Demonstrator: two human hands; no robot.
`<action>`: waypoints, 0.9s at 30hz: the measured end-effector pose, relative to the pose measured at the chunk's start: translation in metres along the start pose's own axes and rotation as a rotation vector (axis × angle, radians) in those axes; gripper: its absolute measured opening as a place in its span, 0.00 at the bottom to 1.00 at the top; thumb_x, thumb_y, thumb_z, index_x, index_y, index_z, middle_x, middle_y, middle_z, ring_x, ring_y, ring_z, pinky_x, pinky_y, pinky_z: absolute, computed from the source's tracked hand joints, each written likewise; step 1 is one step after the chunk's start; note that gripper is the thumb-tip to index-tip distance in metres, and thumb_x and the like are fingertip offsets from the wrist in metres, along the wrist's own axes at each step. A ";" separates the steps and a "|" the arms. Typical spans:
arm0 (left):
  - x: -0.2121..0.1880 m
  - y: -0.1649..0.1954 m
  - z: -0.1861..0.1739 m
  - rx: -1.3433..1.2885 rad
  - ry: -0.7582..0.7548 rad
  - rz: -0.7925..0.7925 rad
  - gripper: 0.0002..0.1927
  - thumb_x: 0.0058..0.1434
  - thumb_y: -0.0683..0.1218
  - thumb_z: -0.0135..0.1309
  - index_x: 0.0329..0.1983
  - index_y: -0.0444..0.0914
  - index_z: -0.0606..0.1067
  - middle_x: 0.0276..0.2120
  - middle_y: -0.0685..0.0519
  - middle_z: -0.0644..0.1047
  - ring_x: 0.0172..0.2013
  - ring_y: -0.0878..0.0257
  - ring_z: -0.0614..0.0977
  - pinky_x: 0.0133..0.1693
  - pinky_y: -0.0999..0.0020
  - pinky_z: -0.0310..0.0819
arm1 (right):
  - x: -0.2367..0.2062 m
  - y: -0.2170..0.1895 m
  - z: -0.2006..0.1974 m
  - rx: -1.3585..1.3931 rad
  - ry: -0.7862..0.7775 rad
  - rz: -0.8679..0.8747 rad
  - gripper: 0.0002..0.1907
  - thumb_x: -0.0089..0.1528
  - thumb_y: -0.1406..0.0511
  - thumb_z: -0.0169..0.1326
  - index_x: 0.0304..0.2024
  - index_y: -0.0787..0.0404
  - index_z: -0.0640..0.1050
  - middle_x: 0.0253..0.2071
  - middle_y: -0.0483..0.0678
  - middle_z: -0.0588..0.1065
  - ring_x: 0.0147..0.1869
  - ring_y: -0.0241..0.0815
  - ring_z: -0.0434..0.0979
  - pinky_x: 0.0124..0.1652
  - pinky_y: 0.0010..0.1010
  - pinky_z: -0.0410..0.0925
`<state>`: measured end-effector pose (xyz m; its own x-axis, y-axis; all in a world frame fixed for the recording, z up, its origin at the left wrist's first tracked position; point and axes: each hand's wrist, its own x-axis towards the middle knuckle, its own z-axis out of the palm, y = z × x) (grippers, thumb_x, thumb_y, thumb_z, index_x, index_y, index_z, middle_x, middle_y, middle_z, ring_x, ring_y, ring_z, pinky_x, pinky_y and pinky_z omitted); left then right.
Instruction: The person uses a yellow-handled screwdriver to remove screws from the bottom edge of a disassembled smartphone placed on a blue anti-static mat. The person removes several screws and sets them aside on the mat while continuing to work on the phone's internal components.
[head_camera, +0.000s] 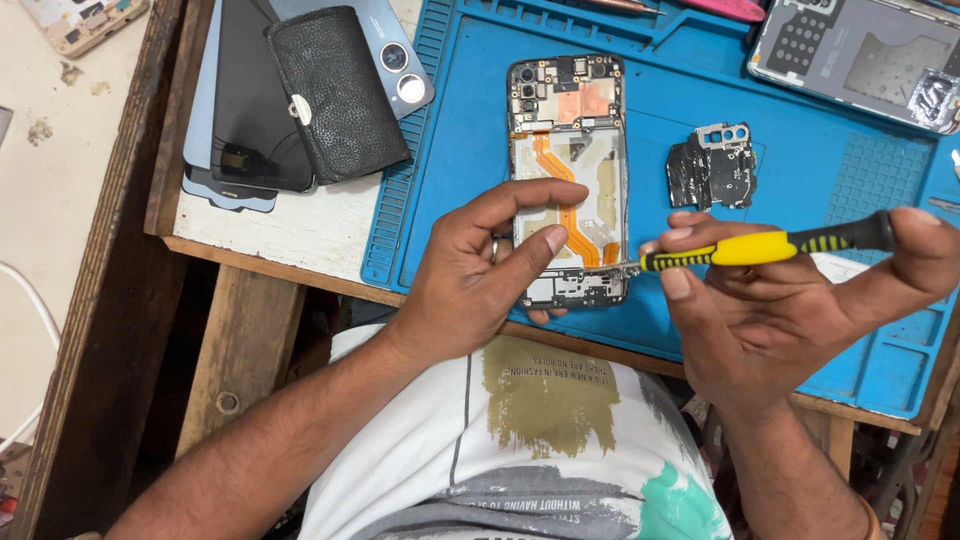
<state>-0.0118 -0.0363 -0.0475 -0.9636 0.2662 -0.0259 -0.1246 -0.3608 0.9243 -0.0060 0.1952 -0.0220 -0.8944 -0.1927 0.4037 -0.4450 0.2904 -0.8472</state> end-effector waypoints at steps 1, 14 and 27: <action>0.000 0.000 0.000 -0.016 -0.004 0.001 0.17 0.74 0.40 0.49 0.65 0.33 0.70 0.53 0.49 0.78 0.32 0.76 0.81 0.28 0.78 0.83 | -0.001 0.000 0.000 0.001 -0.001 0.010 0.26 0.67 0.77 0.57 0.64 0.68 0.62 0.57 0.49 0.73 0.52 0.41 0.83 0.61 0.36 0.79; 0.003 -0.006 -0.008 -0.061 -0.076 0.022 0.18 0.74 0.40 0.52 0.65 0.34 0.70 0.52 0.48 0.79 0.43 0.71 0.82 0.35 0.77 0.84 | -0.007 0.007 -0.006 0.019 -0.036 0.058 0.21 0.67 0.78 0.56 0.61 0.69 0.66 0.49 0.53 0.78 0.57 0.44 0.82 0.63 0.36 0.78; 0.003 -0.003 -0.008 -0.085 -0.089 -0.036 0.18 0.72 0.40 0.51 0.64 0.34 0.70 0.54 0.48 0.78 0.38 0.70 0.82 0.29 0.77 0.83 | -0.011 0.009 -0.007 0.098 0.014 0.134 0.25 0.64 0.74 0.58 0.60 0.68 0.64 0.46 0.53 0.78 0.52 0.44 0.84 0.59 0.43 0.77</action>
<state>-0.0161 -0.0419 -0.0537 -0.9337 0.3573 -0.0214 -0.1822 -0.4228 0.8877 -0.0006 0.2063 -0.0315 -0.9464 -0.1446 0.2887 -0.3152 0.2196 -0.9233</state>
